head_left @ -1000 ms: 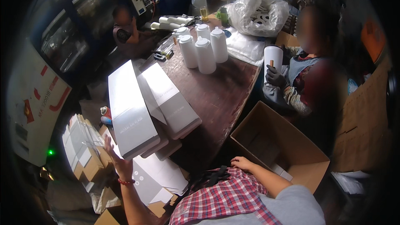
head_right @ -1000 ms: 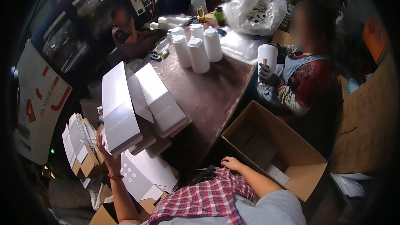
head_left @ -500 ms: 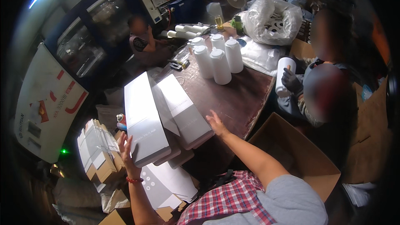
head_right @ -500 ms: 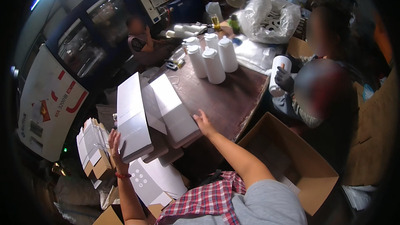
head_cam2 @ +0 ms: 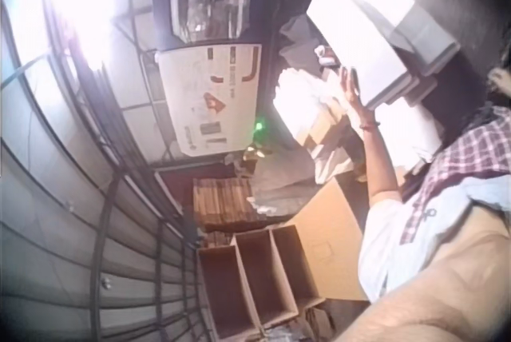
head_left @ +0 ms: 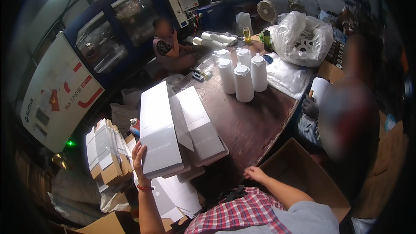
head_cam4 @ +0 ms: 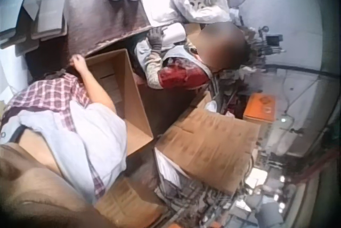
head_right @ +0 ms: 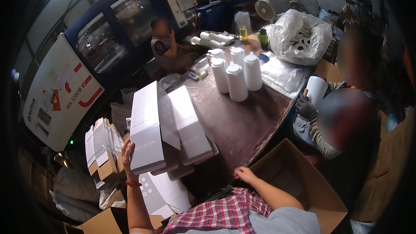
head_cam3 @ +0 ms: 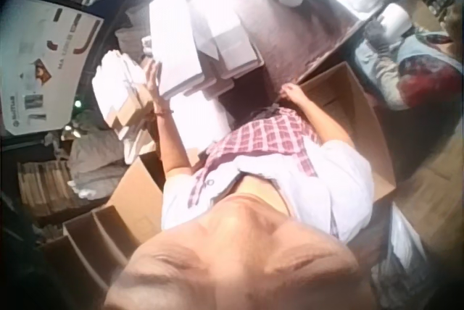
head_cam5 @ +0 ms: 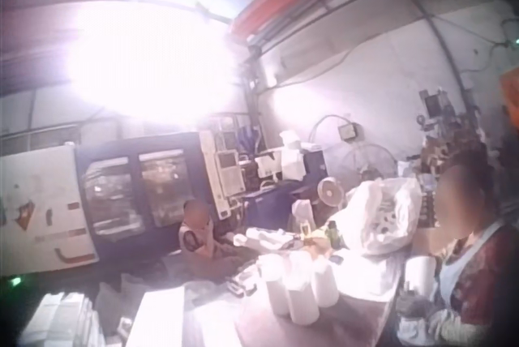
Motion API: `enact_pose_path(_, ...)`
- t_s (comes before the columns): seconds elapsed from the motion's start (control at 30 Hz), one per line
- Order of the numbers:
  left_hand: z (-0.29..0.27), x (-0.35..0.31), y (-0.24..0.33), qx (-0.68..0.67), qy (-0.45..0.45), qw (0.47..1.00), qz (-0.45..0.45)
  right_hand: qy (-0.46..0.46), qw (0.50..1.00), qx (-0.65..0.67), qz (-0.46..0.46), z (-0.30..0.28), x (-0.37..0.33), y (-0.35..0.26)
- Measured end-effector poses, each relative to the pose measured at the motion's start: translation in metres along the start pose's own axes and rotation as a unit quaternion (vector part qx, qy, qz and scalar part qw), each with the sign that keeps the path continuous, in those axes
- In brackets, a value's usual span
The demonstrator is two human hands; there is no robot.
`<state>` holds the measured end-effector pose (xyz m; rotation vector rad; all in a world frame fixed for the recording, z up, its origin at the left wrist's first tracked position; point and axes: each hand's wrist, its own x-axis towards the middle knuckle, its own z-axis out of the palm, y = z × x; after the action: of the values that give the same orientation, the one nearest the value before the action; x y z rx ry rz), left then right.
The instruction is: The person folds flat cardboard pieces into rectangular boxes and stacks them on the table. They repeatedly pick up a flat piece, fold the sides, and place the finished box on a growing pile.
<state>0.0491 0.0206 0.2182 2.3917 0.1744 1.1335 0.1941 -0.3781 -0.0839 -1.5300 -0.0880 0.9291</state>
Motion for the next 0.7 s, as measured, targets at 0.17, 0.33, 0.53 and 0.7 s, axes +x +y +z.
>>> enact_pose_path(0.17,0.013,-0.003,-0.012,-0.088,0.040,0.993,-0.060,-0.069,0.980,-0.184,-0.002,-0.020,-0.026,0.080)
enact_pose_path(0.33,0.018,-0.002,-0.011,-0.056,0.037,0.998,-0.022,-0.040,0.963,-0.265,0.000,-0.024,-0.012,0.072)
enact_pose_path(0.53,0.018,-0.010,0.001,-0.085,0.039,0.990,-0.102,-0.064,0.962,-0.265,0.017,-0.014,-0.005,0.059)
enact_pose_path(0.7,0.008,-0.029,-0.005,-0.102,0.084,0.971,-0.199,-0.077,0.943,-0.323,0.012,-0.012,-0.007,0.061)
